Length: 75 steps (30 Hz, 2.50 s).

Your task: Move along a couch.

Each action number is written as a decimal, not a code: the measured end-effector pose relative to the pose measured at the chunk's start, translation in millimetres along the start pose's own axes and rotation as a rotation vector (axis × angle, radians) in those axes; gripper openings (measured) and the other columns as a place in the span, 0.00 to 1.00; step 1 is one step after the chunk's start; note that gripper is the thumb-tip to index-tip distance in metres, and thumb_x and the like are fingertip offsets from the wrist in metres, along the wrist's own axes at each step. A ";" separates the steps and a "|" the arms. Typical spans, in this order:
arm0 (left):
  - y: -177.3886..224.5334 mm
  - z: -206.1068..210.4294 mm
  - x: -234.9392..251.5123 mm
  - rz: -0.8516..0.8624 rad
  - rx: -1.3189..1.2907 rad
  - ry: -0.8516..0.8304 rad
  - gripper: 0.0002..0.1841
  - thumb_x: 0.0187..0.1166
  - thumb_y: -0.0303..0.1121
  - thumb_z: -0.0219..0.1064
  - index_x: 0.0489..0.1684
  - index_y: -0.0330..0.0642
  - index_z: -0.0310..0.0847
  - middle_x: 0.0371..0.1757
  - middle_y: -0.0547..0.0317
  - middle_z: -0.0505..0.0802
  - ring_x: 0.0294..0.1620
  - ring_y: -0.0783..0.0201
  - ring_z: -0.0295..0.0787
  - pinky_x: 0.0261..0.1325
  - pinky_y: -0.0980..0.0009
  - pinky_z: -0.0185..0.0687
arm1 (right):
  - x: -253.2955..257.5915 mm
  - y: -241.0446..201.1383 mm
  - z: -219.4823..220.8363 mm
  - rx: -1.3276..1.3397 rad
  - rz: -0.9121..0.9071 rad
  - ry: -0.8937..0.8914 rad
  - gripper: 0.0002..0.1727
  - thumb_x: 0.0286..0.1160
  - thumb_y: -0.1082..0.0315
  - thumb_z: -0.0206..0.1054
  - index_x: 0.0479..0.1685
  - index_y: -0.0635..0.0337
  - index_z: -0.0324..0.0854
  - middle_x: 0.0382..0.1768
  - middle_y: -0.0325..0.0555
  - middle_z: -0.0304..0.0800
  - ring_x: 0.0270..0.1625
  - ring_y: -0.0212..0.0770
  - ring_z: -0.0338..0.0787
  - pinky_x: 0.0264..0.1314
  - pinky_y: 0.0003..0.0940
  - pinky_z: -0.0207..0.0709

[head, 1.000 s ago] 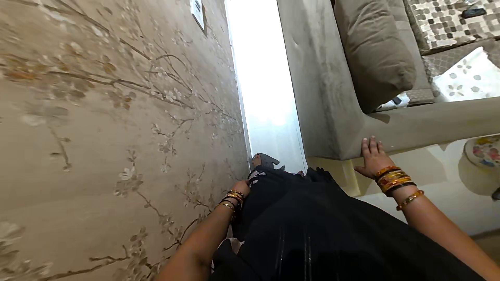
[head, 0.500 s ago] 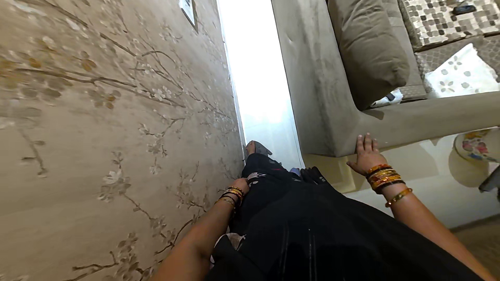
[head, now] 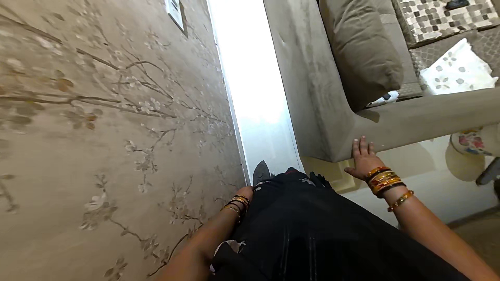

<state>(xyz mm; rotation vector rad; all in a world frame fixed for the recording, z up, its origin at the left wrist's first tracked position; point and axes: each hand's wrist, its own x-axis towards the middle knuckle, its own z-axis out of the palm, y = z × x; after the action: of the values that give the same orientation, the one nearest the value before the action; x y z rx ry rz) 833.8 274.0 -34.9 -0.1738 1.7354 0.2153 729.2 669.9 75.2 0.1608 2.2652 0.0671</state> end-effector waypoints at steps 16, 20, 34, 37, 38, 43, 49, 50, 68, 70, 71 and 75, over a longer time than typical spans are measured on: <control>-16.2 -40.4 -7.6 -0.047 -0.121 0.182 0.21 0.91 0.32 0.53 0.77 0.34 0.77 0.77 0.33 0.83 0.82 0.39 0.76 0.84 0.41 0.67 | -2.1 -8.1 -8.2 -0.060 0.010 -0.026 0.70 0.68 0.46 0.80 0.96 0.68 0.27 0.96 0.67 0.22 0.94 0.77 0.42 0.84 0.64 0.65; -7.2 -52.2 -12.8 -0.039 0.009 0.145 0.20 0.90 0.32 0.54 0.77 0.33 0.77 0.78 0.33 0.82 0.82 0.38 0.76 0.83 0.39 0.68 | -0.8 -9.1 -3.9 -0.006 -0.003 -0.015 0.71 0.68 0.47 0.80 0.95 0.71 0.24 0.95 0.70 0.20 0.94 0.80 0.37 0.85 0.67 0.61; 31.6 -47.5 10.3 0.067 0.101 0.137 0.21 0.92 0.33 0.53 0.79 0.38 0.76 0.77 0.35 0.84 0.81 0.37 0.78 0.82 0.39 0.70 | -1.6 -9.2 -7.1 -0.006 -0.014 -0.040 0.70 0.69 0.49 0.80 0.94 0.72 0.24 0.95 0.68 0.18 0.94 0.79 0.37 0.84 0.64 0.66; 41.9 -47.1 8.2 0.097 0.059 0.142 0.21 0.92 0.35 0.54 0.79 0.39 0.76 0.78 0.36 0.83 0.82 0.39 0.77 0.84 0.39 0.67 | -1.5 -9.2 -9.2 -0.024 -0.014 -0.049 0.69 0.69 0.49 0.80 0.95 0.71 0.25 0.95 0.68 0.19 0.94 0.79 0.38 0.84 0.65 0.65; 43.7 -46.1 10.7 0.118 0.051 0.150 0.21 0.93 0.35 0.54 0.78 0.39 0.77 0.78 0.36 0.83 0.82 0.39 0.77 0.84 0.39 0.67 | -1.4 -8.9 -8.5 -0.024 -0.018 -0.044 0.69 0.68 0.49 0.80 0.95 0.71 0.25 0.95 0.69 0.19 0.94 0.79 0.38 0.84 0.66 0.64; 55.8 -36.7 15.8 0.213 0.040 0.172 0.20 0.92 0.34 0.53 0.76 0.38 0.79 0.76 0.37 0.85 0.80 0.38 0.79 0.82 0.38 0.68 | -2.5 -7.1 -4.9 -0.008 -0.019 -0.021 0.71 0.66 0.52 0.82 0.95 0.70 0.24 0.95 0.68 0.18 0.94 0.79 0.35 0.86 0.66 0.62; 62.8 -28.2 7.8 0.226 0.109 0.115 0.21 0.93 0.34 0.51 0.78 0.38 0.78 0.75 0.35 0.85 0.80 0.38 0.79 0.83 0.39 0.68 | -2.0 -12.9 2.4 -0.026 0.032 0.018 0.74 0.62 0.54 0.85 0.95 0.68 0.22 0.96 0.67 0.17 0.94 0.78 0.38 0.80 0.66 0.70; 61.0 -26.3 9.5 0.220 0.107 0.112 0.21 0.93 0.35 0.51 0.77 0.38 0.78 0.75 0.35 0.85 0.80 0.38 0.79 0.82 0.39 0.68 | -2.0 -14.4 3.2 -0.030 0.041 0.020 0.74 0.61 0.54 0.85 0.95 0.69 0.21 0.96 0.66 0.17 0.94 0.78 0.38 0.79 0.65 0.70; -14.2 2.4 -3.6 0.038 0.010 0.067 0.21 0.93 0.34 0.52 0.79 0.33 0.75 0.78 0.33 0.82 0.83 0.39 0.75 0.86 0.42 0.65 | -6.9 -18.7 3.6 -0.041 0.073 0.027 0.76 0.60 0.52 0.85 0.95 0.69 0.20 0.96 0.66 0.17 0.94 0.77 0.38 0.78 0.67 0.70; -20.3 4.8 -8.8 0.021 0.021 0.057 0.21 0.91 0.33 0.54 0.78 0.33 0.76 0.78 0.32 0.82 0.83 0.38 0.75 0.85 0.41 0.65 | -5.6 -17.5 3.0 -0.041 0.066 0.025 0.76 0.61 0.52 0.85 0.95 0.69 0.20 0.96 0.66 0.17 0.94 0.78 0.38 0.79 0.67 0.69; -23.6 7.4 -9.9 0.012 0.025 0.059 0.21 0.90 0.33 0.56 0.78 0.34 0.76 0.78 0.33 0.82 0.83 0.38 0.76 0.84 0.40 0.66 | -5.1 -17.2 2.7 -0.042 0.063 0.024 0.76 0.61 0.51 0.85 0.95 0.69 0.20 0.96 0.66 0.17 0.94 0.78 0.38 0.80 0.66 0.69; -37.5 21.8 -7.1 -0.014 0.013 0.058 0.22 0.88 0.33 0.59 0.77 0.34 0.77 0.77 0.33 0.83 0.81 0.37 0.77 0.83 0.39 0.69 | -4.4 -17.2 3.3 -0.048 0.065 0.030 0.76 0.62 0.49 0.84 0.95 0.69 0.20 0.96 0.67 0.18 0.94 0.78 0.39 0.80 0.65 0.70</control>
<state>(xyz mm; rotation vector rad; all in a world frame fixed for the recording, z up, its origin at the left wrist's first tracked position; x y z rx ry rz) 864.7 242.9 -33.3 -0.1841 1.7926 0.1907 733.0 652.2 74.7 0.2092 2.2857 0.1587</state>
